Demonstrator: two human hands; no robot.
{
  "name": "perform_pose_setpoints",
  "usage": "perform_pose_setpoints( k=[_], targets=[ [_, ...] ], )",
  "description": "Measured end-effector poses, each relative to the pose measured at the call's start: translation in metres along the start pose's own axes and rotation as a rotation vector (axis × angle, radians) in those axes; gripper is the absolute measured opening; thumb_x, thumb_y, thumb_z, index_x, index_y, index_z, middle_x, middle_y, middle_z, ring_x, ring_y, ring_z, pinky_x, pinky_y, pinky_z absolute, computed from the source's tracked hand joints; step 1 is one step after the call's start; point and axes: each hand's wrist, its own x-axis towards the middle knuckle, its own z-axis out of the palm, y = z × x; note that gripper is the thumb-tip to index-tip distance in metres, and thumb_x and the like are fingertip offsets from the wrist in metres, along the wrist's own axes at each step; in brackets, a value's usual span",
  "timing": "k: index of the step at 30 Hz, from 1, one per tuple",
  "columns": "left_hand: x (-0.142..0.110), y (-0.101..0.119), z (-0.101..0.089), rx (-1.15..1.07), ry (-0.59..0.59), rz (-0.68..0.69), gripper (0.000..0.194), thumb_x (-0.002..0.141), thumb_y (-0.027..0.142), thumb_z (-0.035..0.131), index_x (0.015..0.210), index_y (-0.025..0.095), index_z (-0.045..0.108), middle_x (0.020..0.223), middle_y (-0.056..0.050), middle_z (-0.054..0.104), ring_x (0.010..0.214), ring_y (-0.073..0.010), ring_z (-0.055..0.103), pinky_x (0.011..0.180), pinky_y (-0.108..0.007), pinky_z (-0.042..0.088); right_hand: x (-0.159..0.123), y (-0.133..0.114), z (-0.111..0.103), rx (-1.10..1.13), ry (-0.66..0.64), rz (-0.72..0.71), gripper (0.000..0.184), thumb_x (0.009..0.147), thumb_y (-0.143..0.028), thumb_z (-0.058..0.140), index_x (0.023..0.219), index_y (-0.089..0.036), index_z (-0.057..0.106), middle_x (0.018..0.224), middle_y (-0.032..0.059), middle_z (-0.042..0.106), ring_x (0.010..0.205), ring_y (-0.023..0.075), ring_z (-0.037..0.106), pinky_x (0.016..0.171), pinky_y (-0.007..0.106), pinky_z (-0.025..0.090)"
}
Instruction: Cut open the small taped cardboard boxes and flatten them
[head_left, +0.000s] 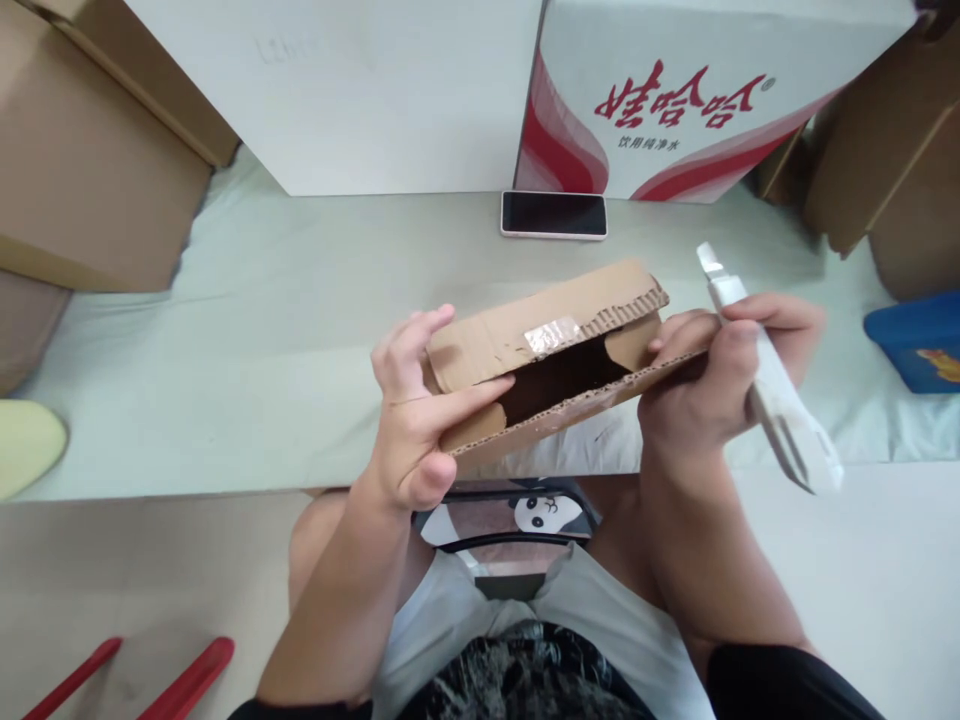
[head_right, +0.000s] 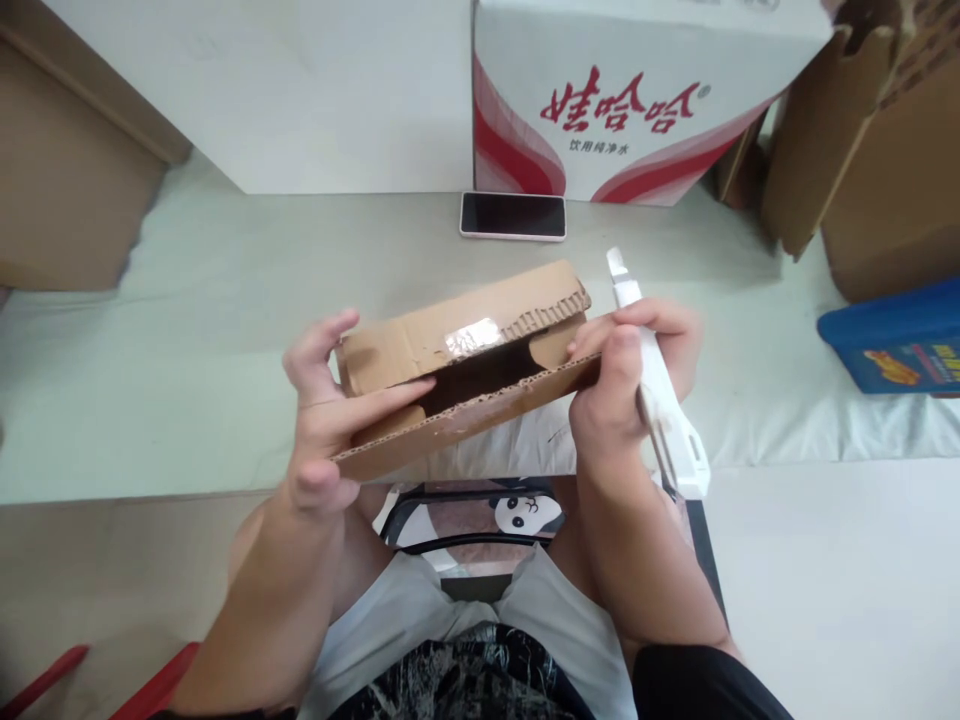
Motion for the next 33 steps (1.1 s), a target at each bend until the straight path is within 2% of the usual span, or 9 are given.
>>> perform_pose_setpoints(
  k=[2,5,9,12,16,20,25,29,33],
  targets=[
    [0.0,0.002,0.0,-0.067,0.106,0.055,0.081,0.098,0.08,0.013,0.105,0.037,0.082,0.16,-0.004,0.049,0.149,-0.0409,0.044,0.127,-0.069,0.038,0.0,0.004,0.0,0.021,0.035,-0.024,0.019,0.098,-0.046,0.066,0.096,-0.031,0.056,0.054,-0.0124,0.032,0.039,0.0127,0.038,0.047,0.031,0.032],
    [0.002,0.006,0.005,-0.122,0.274,0.1,0.078,0.101,0.072,0.006,0.097,0.031,0.071,0.148,-0.007,0.053,0.138,-0.0357,0.053,0.122,-0.065,0.045,0.001,0.006,0.002,-0.038,0.061,-0.019,0.022,0.096,-0.05,0.064,0.091,-0.031,0.053,0.051,-0.0128,0.03,0.035,0.0128,0.033,0.044,0.031,0.03],
    [0.007,0.009,0.01,-0.182,0.489,0.07,0.057,0.101,0.075,0.017,0.091,0.028,0.048,0.125,-0.008,0.053,0.121,-0.0296,0.061,0.113,-0.057,0.054,0.002,-0.001,0.003,-0.033,0.038,0.026,0.029,0.093,-0.054,0.066,0.09,-0.03,0.05,0.047,-0.0141,0.033,0.033,0.0128,0.032,0.042,0.03,0.031],
    [0.011,0.005,0.007,-0.239,0.444,0.12,0.052,0.097,0.08,0.034,0.095,0.029,0.046,0.125,-0.008,0.05,0.125,-0.0319,0.06,0.116,-0.06,0.051,0.002,-0.008,0.0,0.037,-0.055,0.067,0.028,0.094,-0.051,0.069,0.092,-0.03,0.051,0.047,-0.014,0.041,0.034,0.0123,0.036,0.042,0.029,0.033],
    [0.014,-0.006,0.0,-0.288,0.382,0.185,0.048,0.089,0.071,0.055,0.087,0.027,0.038,0.121,-0.007,0.048,0.123,-0.0299,0.065,0.103,-0.057,0.062,0.002,-0.013,-0.011,0.04,-0.287,0.083,0.021,0.099,-0.044,0.07,0.094,-0.029,0.056,0.057,-0.0092,0.063,0.042,0.014,0.056,0.046,0.03,0.043],
    [0.018,-0.013,-0.006,-0.357,0.488,0.196,0.044,0.092,0.054,0.06,0.08,0.024,0.03,0.106,-0.005,0.046,0.114,-0.0235,0.065,0.101,-0.055,0.063,0.004,-0.006,-0.026,0.05,-0.594,-0.002,0.019,0.095,-0.038,0.075,0.104,-0.031,0.059,0.082,-0.004,0.082,0.061,0.0194,0.076,0.054,0.033,0.055],
    [0.021,-0.019,-0.007,-0.376,0.503,0.112,0.048,0.09,0.053,0.058,0.073,0.022,0.026,0.101,-0.003,0.047,0.112,-0.0251,0.068,0.097,-0.057,0.063,0.012,-0.007,-0.04,-0.053,-0.845,0.042,0.035,0.09,-0.033,0.08,0.117,-0.035,0.059,0.111,0.0004,0.085,0.092,0.026,0.083,0.072,0.041,0.063],
    [0.023,-0.028,-0.005,-0.58,0.563,0.157,0.055,0.077,0.051,0.073,0.067,0.021,0.028,0.092,-0.003,0.049,0.104,-0.0249,0.071,0.093,-0.049,0.063,0.015,-0.022,-0.045,-0.107,-0.879,0.095,0.036,0.09,-0.036,0.081,0.119,-0.034,0.059,0.116,0.0032,0.082,0.1,0.0277,0.081,0.082,0.046,0.063],
    [0.028,-0.028,-0.006,-0.802,0.644,0.098,0.052,0.082,0.051,0.067,0.063,0.022,0.028,0.075,0.0,0.039,0.091,-0.0226,0.07,0.09,-0.043,0.062,0.009,-0.034,-0.042,0.031,-0.772,0.194,0.037,0.089,-0.042,0.083,0.117,-0.034,0.06,0.107,0.0019,0.082,0.094,0.0264,0.079,0.085,0.046,0.063]
  ],
)
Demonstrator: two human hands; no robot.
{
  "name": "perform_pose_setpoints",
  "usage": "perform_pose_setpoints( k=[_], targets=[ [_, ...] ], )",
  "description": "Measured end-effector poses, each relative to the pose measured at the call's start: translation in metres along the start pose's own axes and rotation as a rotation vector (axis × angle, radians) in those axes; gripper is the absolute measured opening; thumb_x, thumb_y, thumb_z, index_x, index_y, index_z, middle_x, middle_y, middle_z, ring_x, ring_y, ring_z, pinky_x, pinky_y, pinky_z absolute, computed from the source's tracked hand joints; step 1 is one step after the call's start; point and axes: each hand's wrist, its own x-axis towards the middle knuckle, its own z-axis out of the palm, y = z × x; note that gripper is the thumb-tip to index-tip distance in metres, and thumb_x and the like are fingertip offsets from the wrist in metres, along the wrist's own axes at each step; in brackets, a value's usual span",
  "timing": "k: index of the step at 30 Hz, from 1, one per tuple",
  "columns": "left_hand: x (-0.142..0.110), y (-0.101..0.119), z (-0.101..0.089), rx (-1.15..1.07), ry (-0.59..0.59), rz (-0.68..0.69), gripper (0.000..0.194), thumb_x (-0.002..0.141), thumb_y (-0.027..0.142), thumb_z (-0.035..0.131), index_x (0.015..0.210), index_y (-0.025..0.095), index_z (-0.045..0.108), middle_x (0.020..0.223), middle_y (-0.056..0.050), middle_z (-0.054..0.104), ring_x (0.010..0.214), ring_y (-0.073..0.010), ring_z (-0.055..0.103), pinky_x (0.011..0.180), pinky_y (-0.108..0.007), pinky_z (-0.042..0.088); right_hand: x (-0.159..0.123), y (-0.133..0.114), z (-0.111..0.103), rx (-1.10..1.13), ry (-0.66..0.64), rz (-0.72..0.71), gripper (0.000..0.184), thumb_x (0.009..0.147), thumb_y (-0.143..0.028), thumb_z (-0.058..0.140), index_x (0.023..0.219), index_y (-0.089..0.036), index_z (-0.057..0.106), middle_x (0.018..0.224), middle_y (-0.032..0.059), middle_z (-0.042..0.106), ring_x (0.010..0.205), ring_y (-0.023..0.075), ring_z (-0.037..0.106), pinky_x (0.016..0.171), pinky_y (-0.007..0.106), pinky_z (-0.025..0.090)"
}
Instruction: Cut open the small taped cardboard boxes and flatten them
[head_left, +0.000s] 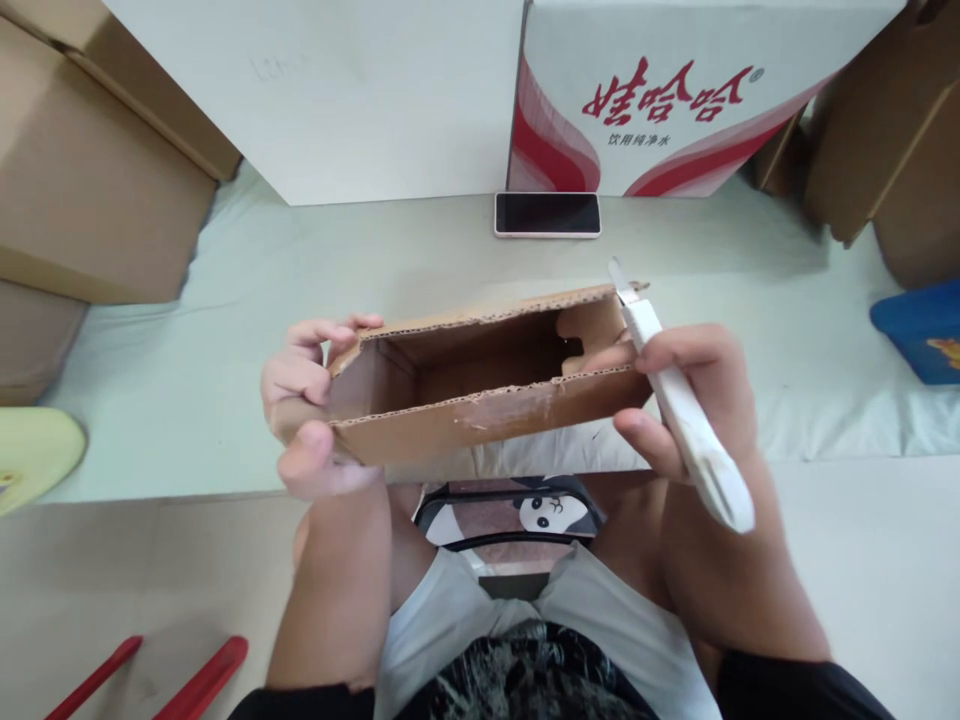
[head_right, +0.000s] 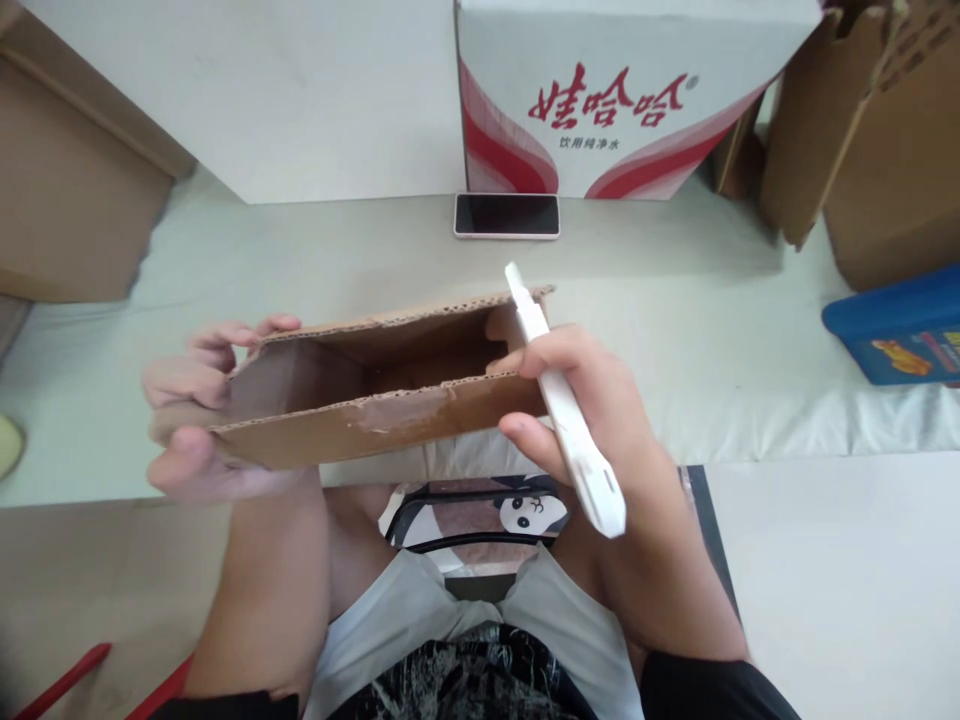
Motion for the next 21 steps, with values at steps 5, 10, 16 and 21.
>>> perform_pose_setpoints(
  k=[5,10,16,21],
  targets=[
    [0.003,0.006,0.008,-0.094,0.074,-0.101,0.051,0.081,0.052,0.068,0.062,0.022,0.031,0.068,0.001,0.035,0.079,-0.0199,0.06,0.085,-0.041,0.062,0.007,-0.004,0.014,0.207,0.15,-0.1,0.025,0.099,-0.051,0.068,0.115,-0.033,0.061,0.081,-0.0023,0.083,0.064,0.0204,0.074,0.056,0.034,0.057],
    [-0.001,0.006,0.009,-0.097,0.073,-0.086,0.051,0.083,0.049,0.069,0.061,0.022,0.031,0.072,0.0,0.036,0.082,-0.0207,0.061,0.087,-0.043,0.059,0.013,-0.004,0.016,0.153,0.361,0.024,0.015,0.1,-0.04,0.074,0.1,-0.031,0.062,0.083,-0.0031,0.082,0.059,0.015,0.071,0.051,0.029,0.051],
    [-0.003,0.012,0.01,-0.059,0.089,-0.185,0.056,0.076,0.052,0.076,0.063,0.023,0.03,0.073,0.0,0.041,0.084,-0.0231,0.062,0.092,-0.046,0.058,0.015,-0.004,0.013,0.249,0.353,0.074,0.013,0.099,-0.035,0.076,0.099,-0.028,0.064,0.068,-0.0066,0.074,0.054,0.0132,0.069,0.05,0.028,0.051],
    [-0.002,0.012,0.01,-0.11,0.032,-0.093,0.048,0.083,0.044,0.067,0.062,0.022,0.03,0.076,-0.001,0.047,0.089,-0.022,0.066,0.09,-0.042,0.059,0.014,-0.002,0.004,0.347,0.192,0.075,0.012,0.1,-0.034,0.075,0.099,-0.028,0.065,0.067,-0.0062,0.07,0.052,0.012,0.068,0.048,0.026,0.052]
  ],
)
